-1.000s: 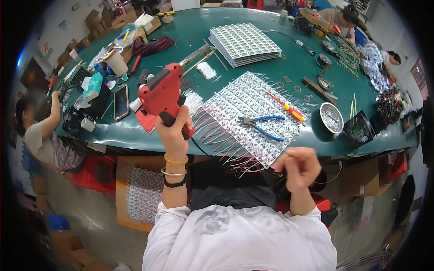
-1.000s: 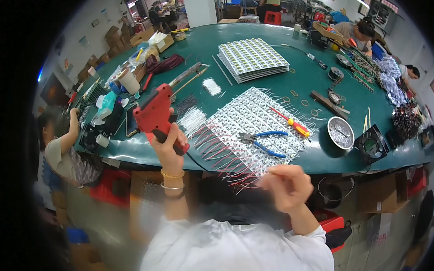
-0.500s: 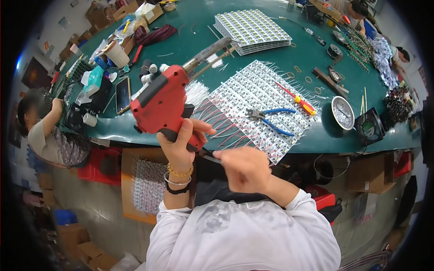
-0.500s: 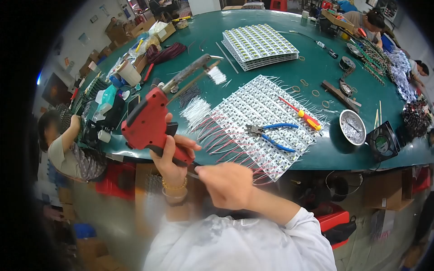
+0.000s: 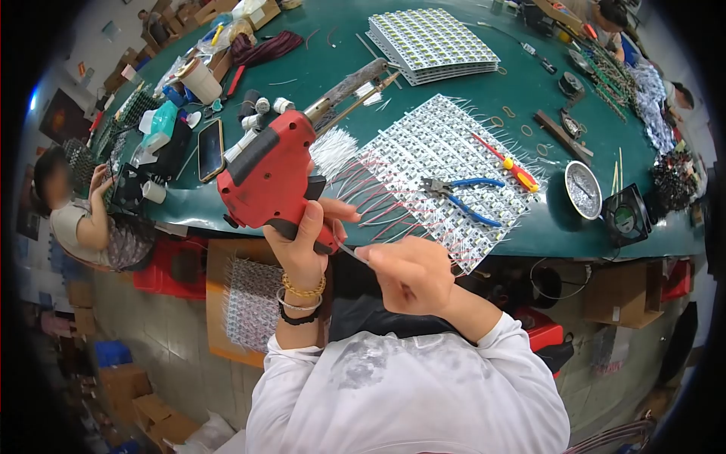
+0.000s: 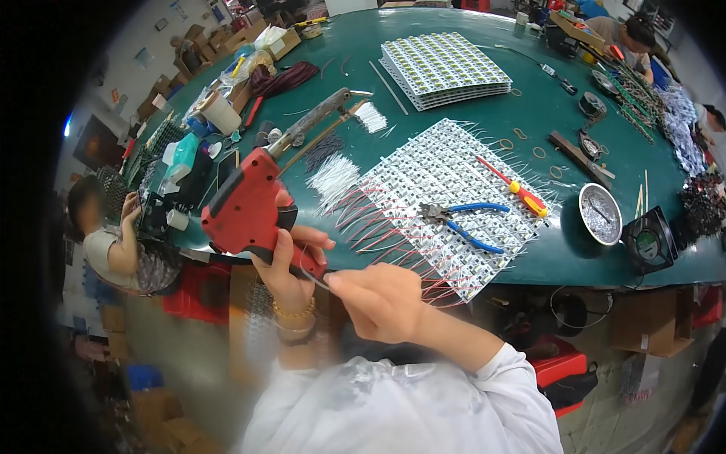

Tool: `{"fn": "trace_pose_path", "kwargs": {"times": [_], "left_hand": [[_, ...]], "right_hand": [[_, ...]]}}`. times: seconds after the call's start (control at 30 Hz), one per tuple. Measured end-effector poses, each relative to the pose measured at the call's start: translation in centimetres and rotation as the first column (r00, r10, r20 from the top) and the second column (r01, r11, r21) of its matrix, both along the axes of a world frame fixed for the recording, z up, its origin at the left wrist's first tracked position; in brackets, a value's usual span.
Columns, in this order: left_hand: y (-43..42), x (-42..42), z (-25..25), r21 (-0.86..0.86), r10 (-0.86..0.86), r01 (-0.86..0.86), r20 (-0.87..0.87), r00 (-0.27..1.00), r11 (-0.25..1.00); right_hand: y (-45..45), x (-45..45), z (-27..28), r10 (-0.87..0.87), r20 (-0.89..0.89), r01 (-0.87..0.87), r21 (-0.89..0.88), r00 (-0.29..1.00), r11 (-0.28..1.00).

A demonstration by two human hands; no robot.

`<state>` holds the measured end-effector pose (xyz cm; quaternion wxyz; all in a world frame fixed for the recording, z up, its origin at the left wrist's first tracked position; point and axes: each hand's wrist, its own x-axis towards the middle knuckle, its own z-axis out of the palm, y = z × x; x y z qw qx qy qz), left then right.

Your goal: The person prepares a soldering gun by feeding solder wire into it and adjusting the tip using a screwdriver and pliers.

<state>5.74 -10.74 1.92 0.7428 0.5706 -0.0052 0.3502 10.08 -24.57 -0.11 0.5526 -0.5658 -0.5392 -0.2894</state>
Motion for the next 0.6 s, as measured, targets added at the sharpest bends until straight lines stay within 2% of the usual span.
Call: {"fn": "trace_pose_path", "kwargs": {"times": [0.07,0.1,0.13,0.17,0.2,0.23,0.27,0.3,0.37,0.4,0.47,0.53,0.6], "left_hand": [[0.4,-0.1,-0.5,-0.016,-0.014,0.014,0.009,1.000,1.000],[0.5,-0.1,-0.6,-0.033,-0.028,0.029,0.019,0.999,0.999],[0.5,-0.2,-0.6,-0.030,-0.031,0.032,0.019,0.999,0.999],[0.5,-0.4,-0.6,-0.006,-0.035,0.034,-0.006,0.999,0.999],[0.5,-0.5,-0.7,0.018,-0.038,0.038,-0.030,0.999,0.999],[0.3,-0.4,-0.6,0.018,-0.043,0.044,-0.032,0.999,0.999],[0.1,-0.4,-0.6,0.023,-0.046,0.047,-0.034,0.998,0.999],[-0.1,-0.4,-0.6,0.030,-0.050,0.051,-0.035,0.998,0.998],[-0.3,-0.2,-0.8,0.025,-0.079,0.079,-0.031,0.996,0.997],[-0.5,-0.2,-1.0,0.021,-0.096,0.097,-0.027,0.995,0.995],[-0.7,-0.1,-1.1,0.031,-0.097,0.098,-0.029,0.995,0.995],[-0.8,-0.1,-1.2,0.040,-0.094,0.095,-0.036,0.995,0.995],[-0.8,0.0,-1.3,-0.061,-0.097,0.099,0.033,0.995,0.993]], "right_hand": [[0.1,-0.5,-0.9,-0.014,0.032,0.013,0.029,0.999,1.000],[-0.1,-0.7,-0.8,0.121,-0.217,-0.116,0.037,0.969,0.993],[-0.3,-0.8,-0.7,0.246,-0.447,-0.236,0.079,0.860,0.969],[-0.7,-0.5,-0.7,0.264,-0.621,-0.270,0.088,0.738,0.959],[-0.4,-0.3,-0.8,0.297,-0.849,-0.294,0.177,0.436,0.939],[-0.1,0.5,-0.4,0.286,-0.915,-0.318,0.192,0.285,0.929],[0.3,1.4,0.0,0.264,-0.956,-0.335,0.210,0.125,0.918],[0.9,1.8,0.1,0.262,-0.957,-0.326,0.210,0.125,0.922],[2.1,2.4,0.2,0.339,-0.941,-0.322,0.329,-0.026,0.888],[2.4,2.6,0.3,0.340,-0.940,-0.315,0.329,-0.022,0.890],[2.9,3.1,0.7,0.451,-0.887,-0.235,0.461,-0.098,0.855],[2.7,3.3,1.2,0.468,-0.877,-0.204,0.481,-0.110,0.853],[2.2,3.6,1.6,0.518,-0.849,-0.197,0.528,-0.104,0.826]]}}
